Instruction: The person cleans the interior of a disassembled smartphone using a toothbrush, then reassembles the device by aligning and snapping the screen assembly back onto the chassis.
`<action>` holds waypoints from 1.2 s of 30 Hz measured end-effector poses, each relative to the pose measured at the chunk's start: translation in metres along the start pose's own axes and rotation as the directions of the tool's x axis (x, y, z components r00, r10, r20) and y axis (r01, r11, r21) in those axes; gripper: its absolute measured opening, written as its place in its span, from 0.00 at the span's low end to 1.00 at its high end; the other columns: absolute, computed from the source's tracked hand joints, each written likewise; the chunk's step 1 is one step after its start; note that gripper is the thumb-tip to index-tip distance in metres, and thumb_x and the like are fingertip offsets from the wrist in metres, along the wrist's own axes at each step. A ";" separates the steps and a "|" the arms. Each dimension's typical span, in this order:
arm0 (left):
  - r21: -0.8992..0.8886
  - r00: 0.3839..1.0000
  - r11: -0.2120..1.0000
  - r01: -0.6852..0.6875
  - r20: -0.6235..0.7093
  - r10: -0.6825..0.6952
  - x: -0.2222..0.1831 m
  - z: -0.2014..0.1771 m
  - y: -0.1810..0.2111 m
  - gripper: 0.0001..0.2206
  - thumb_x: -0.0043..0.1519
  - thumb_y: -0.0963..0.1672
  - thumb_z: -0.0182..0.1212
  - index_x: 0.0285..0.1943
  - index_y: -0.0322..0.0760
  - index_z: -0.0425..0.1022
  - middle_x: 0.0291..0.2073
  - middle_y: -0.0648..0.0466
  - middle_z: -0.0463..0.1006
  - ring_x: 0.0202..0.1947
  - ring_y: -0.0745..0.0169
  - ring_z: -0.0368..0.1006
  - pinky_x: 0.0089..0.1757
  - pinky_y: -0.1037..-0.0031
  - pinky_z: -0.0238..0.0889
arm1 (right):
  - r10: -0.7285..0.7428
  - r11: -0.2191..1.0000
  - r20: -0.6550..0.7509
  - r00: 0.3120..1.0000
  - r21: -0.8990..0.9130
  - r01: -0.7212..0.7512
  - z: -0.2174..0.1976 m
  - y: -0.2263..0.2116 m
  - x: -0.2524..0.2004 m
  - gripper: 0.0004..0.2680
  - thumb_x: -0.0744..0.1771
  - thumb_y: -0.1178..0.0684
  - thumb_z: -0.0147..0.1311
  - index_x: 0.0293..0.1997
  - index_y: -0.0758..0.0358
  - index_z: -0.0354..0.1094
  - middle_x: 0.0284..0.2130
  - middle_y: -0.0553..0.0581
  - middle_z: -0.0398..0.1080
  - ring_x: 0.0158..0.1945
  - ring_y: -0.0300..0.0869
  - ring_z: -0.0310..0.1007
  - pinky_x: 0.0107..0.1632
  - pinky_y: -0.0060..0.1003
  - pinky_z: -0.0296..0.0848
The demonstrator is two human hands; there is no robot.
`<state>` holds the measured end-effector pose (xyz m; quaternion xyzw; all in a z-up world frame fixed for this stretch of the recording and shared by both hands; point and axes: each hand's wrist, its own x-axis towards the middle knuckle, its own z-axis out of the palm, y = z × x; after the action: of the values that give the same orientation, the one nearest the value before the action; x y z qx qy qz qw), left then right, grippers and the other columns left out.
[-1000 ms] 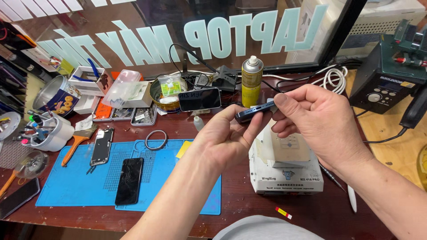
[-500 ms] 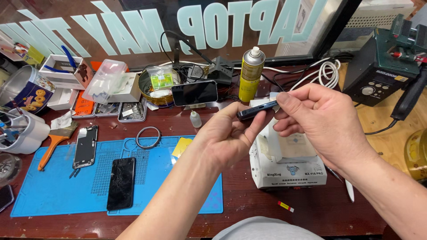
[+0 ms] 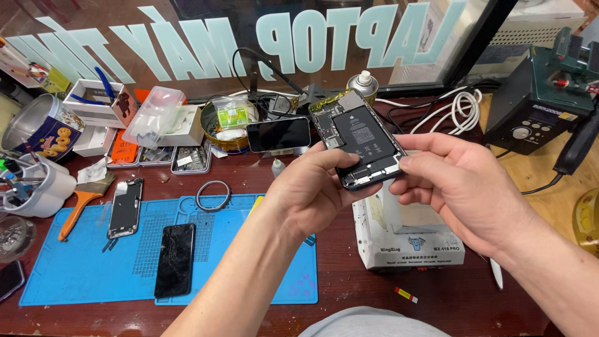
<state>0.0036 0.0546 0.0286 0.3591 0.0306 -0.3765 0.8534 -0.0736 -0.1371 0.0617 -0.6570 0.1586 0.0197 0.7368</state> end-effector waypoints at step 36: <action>-0.680 0.906 0.711 0.177 -0.169 -0.388 0.025 0.016 -0.014 0.08 0.62 0.35 0.57 0.42 0.12 0.66 0.40 0.37 0.76 0.39 0.43 0.81 0.44 0.64 0.82 | -0.043 0.997 -0.066 0.997 0.062 0.047 -0.007 -0.008 0.007 0.08 0.69 0.52 0.54 0.42 0.68 0.70 0.33 0.58 0.75 0.34 0.40 0.75 0.39 0.36 0.78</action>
<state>0.0091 0.0227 0.0242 0.0837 0.3435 -0.4106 0.8405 -0.0662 -0.1459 0.0667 -0.6368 0.1680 -0.0234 0.7521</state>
